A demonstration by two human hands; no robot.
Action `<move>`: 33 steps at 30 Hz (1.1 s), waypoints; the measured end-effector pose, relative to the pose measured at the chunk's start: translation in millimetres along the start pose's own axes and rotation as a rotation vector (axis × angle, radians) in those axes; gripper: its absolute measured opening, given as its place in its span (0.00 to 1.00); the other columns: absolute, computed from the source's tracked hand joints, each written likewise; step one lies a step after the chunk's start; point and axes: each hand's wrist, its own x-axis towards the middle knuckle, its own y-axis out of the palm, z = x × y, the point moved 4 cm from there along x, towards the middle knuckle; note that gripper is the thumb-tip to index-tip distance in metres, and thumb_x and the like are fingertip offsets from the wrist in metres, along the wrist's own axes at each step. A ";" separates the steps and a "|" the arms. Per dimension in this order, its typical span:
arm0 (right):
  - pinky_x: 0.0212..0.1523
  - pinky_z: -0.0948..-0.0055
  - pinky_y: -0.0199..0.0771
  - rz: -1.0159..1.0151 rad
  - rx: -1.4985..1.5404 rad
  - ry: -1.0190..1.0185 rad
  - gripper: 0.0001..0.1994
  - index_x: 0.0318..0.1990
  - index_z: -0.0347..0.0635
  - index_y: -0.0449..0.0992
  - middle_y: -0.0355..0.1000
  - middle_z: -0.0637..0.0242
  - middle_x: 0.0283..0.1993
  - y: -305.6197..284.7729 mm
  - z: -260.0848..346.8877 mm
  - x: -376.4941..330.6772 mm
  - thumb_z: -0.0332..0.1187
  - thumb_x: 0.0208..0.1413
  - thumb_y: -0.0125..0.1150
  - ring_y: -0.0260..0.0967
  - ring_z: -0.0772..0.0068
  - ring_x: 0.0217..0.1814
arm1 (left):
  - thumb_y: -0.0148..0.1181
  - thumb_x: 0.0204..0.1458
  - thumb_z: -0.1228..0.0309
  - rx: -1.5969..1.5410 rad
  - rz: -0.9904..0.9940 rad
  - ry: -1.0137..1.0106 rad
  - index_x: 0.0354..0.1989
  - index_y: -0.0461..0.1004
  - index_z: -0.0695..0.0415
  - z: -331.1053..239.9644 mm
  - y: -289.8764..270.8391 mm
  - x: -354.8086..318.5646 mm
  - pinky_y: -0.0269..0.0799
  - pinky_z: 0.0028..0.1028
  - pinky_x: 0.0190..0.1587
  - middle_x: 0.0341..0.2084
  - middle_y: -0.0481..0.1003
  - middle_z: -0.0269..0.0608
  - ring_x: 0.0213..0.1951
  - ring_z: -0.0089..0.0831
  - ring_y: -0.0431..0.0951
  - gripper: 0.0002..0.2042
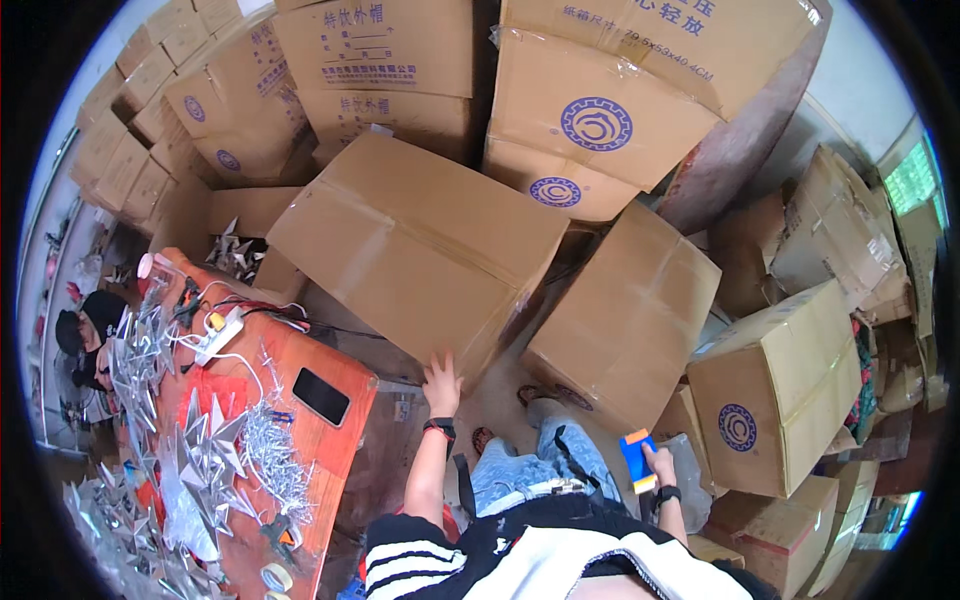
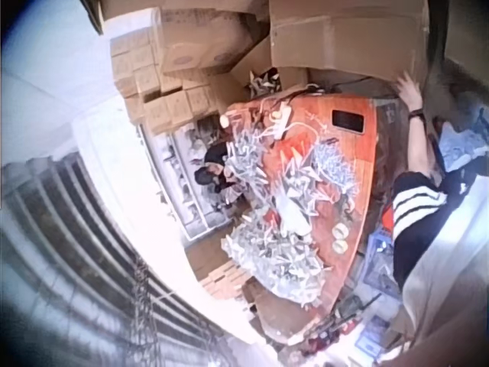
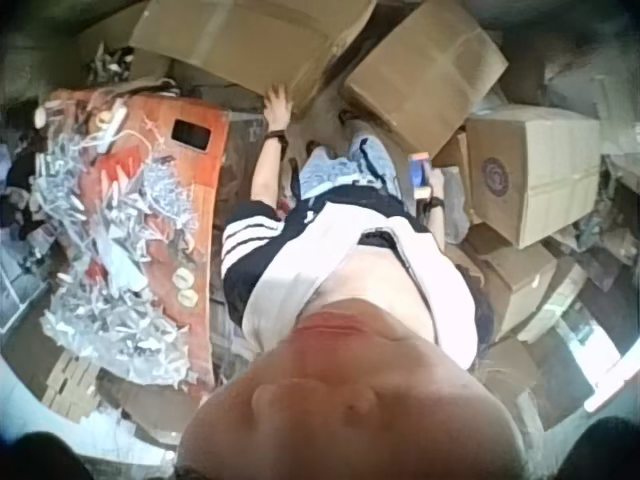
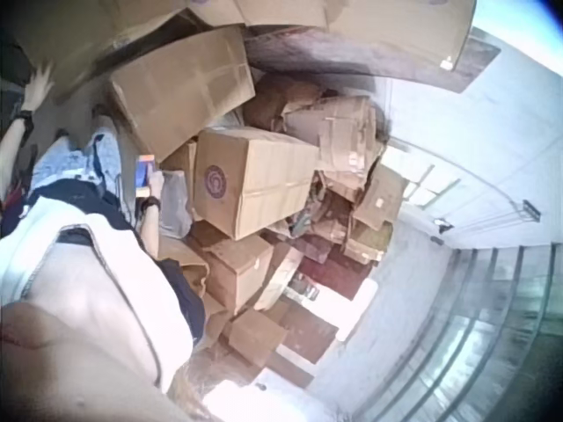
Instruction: Apply adhesive tape to seal cardboard boxes using a handheld tape dispenser.
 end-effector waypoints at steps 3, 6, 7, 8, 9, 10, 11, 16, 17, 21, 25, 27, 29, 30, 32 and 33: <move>0.40 0.59 0.65 -0.074 -0.052 -0.181 0.29 0.29 0.29 0.73 0.68 0.42 0.31 -9.4 39.5 50.0 0.54 0.43 0.49 0.66 0.47 0.39 | 0.57 0.39 0.68 -0.133 -0.071 -0.063 0.55 0.52 0.45 11.7 -10.0 -24.3 0.68 0.39 0.37 0.53 0.52 0.48 0.49 0.45 0.61 0.31; 0.41 0.60 0.65 -0.013 -0.123 -0.221 0.29 0.32 0.29 0.72 0.67 0.42 0.35 -39.3 108.3 65.2 0.55 0.43 0.49 0.65 0.46 0.41 | 0.52 0.40 0.72 -0.176 -0.051 -0.309 0.54 0.53 0.47 33.1 2.7 -63.3 0.67 0.42 0.39 0.52 0.53 0.49 0.48 0.46 0.62 0.28; 0.41 0.60 0.65 -0.023 -0.152 -0.254 0.29 0.33 0.29 0.72 0.68 0.42 0.34 -45.7 122.4 80.1 0.54 0.44 0.49 0.66 0.47 0.40 | 0.49 0.41 0.72 -0.235 0.013 -0.410 0.54 0.54 0.49 30.9 5.6 -65.9 0.66 0.42 0.40 0.52 0.53 0.49 0.47 0.47 0.63 0.27; 0.41 0.60 0.65 -0.022 -0.143 -0.269 0.29 0.33 0.29 0.72 0.68 0.42 0.34 -47.2 135.0 99.3 0.54 0.44 0.49 0.66 0.47 0.40 | 0.47 0.41 0.73 -0.290 0.079 -0.517 0.53 0.56 0.50 31.1 8.5 -74.6 0.65 0.42 0.41 0.52 0.54 0.49 0.46 0.48 0.63 0.25; 0.39 0.61 0.66 -0.024 -0.123 -0.350 0.29 0.32 0.30 0.72 0.69 0.44 0.32 -47.8 151.3 114.2 0.55 0.44 0.48 0.67 0.48 0.38 | 0.47 0.42 0.71 -0.292 0.136 -0.583 0.51 0.58 0.51 38.7 18.9 -83.3 0.65 0.40 0.42 0.50 0.56 0.49 0.46 0.48 0.64 0.23; 0.37 0.62 0.67 -0.025 -0.103 -0.429 0.29 0.30 0.31 0.73 0.69 0.45 0.30 -48.1 167.2 127.9 0.56 0.44 0.48 0.68 0.49 0.35 | 0.48 0.42 0.69 -0.294 0.194 -0.650 0.49 0.61 0.53 47.1 28.9 -87.0 0.65 0.38 0.43 0.48 0.59 0.50 0.46 0.49 0.64 0.21; 0.36 0.61 0.67 -0.026 -0.049 -0.519 0.28 0.30 0.31 0.73 0.69 0.46 0.29 -49.9 187.4 133.3 0.55 0.44 0.48 0.69 0.50 0.34 | 0.48 0.42 0.69 -0.292 0.182 -0.680 0.49 0.61 0.53 56.0 37.6 -92.3 0.65 0.38 0.43 0.48 0.59 0.50 0.46 0.49 0.64 0.21; 0.34 0.64 0.67 -0.038 -0.093 -0.785 0.25 0.33 0.34 0.72 0.70 0.50 0.30 -60.9 274.6 147.2 0.52 0.46 0.48 0.69 0.54 0.33 | 0.48 0.44 0.62 -0.772 0.147 -0.818 0.40 0.69 0.57 53.9 62.5 -128.6 0.64 0.31 0.45 0.35 0.71 0.48 0.42 0.42 0.70 0.16; 0.35 0.65 0.67 0.078 -0.100 -0.855 0.25 0.36 0.35 0.72 0.71 0.51 0.31 -69.3 298.6 119.1 0.52 0.46 0.48 0.69 0.56 0.34 | 0.47 0.45 0.61 -0.786 0.122 -0.908 0.39 0.69 0.57 56.9 68.9 -149.6 0.63 0.29 0.46 0.34 0.72 0.47 0.40 0.40 0.71 0.16; 0.35 0.65 0.67 0.176 -0.215 -0.950 0.25 0.38 0.36 0.71 0.71 0.52 0.32 -53.2 325.0 133.5 0.52 0.46 0.48 0.69 0.57 0.35 | 0.47 0.46 0.62 -0.960 0.152 -1.026 0.40 0.68 0.55 20.7 85.1 -194.5 0.64 0.23 0.17 0.23 0.71 0.35 0.20 0.24 0.72 0.15; 0.35 0.64 0.67 0.257 -0.244 -1.032 0.23 0.41 0.40 0.71 0.70 0.51 0.33 -13.4 329.3 136.3 0.50 0.47 0.48 0.69 0.55 0.36 | 0.53 0.41 0.69 -1.641 0.113 -1.128 0.37 0.67 0.54 1.6 146.5 -297.9 0.59 0.21 0.13 0.21 0.68 0.31 0.15 0.24 0.66 0.13; 0.35 0.64 0.66 0.419 -0.094 -1.133 0.22 0.41 0.40 0.71 0.70 0.50 0.33 -37.8 330.5 87.7 0.49 0.47 0.48 0.69 0.54 0.36 | 0.54 0.40 0.69 -1.697 0.124 -1.350 0.40 0.67 0.55 -15.2 179.7 -357.3 0.63 0.26 0.19 0.22 0.69 0.34 0.21 0.26 0.68 0.15; 0.35 0.63 0.66 0.379 -0.080 -1.131 0.23 0.35 0.36 0.72 0.70 0.49 0.30 -13.6 302.9 142.6 0.50 0.47 0.49 0.69 0.53 0.35 | 0.51 0.42 0.67 -1.674 0.169 -1.355 0.41 0.66 0.56 -26.6 187.8 -355.8 0.65 0.33 0.23 0.28 0.68 0.41 0.26 0.35 0.68 0.15; 0.34 0.63 0.67 0.630 -0.063 -0.959 0.24 0.32 0.34 0.73 0.70 0.48 0.29 -32.0 300.3 123.8 0.51 0.46 0.49 0.69 0.53 0.34 | 0.49 0.45 0.65 -1.643 0.240 -1.380 0.41 0.65 0.57 -32.2 199.2 -366.7 0.68 0.39 0.28 0.34 0.67 0.48 0.32 0.43 0.69 0.15; 0.33 0.62 0.67 0.543 -0.345 -0.954 0.25 0.29 0.32 0.73 0.70 0.47 0.28 3.1 278.6 146.1 0.52 0.44 0.50 0.69 0.52 0.33 | 0.39 0.50 0.61 -1.558 0.350 -1.458 0.43 0.64 0.63 -17.9 239.3 -443.7 0.70 0.41 0.29 0.33 0.69 0.52 0.31 0.45 0.72 0.19; 0.34 0.62 0.66 0.445 -0.416 -0.918 0.25 0.29 0.31 0.73 0.70 0.46 0.28 17.5 267.0 160.2 0.51 0.44 0.51 0.69 0.50 0.34 | 0.41 0.49 0.62 -1.557 0.253 -1.447 0.43 0.65 0.62 -23.7 248.2 -448.2 0.70 0.40 0.28 0.32 0.70 0.51 0.30 0.44 0.72 0.18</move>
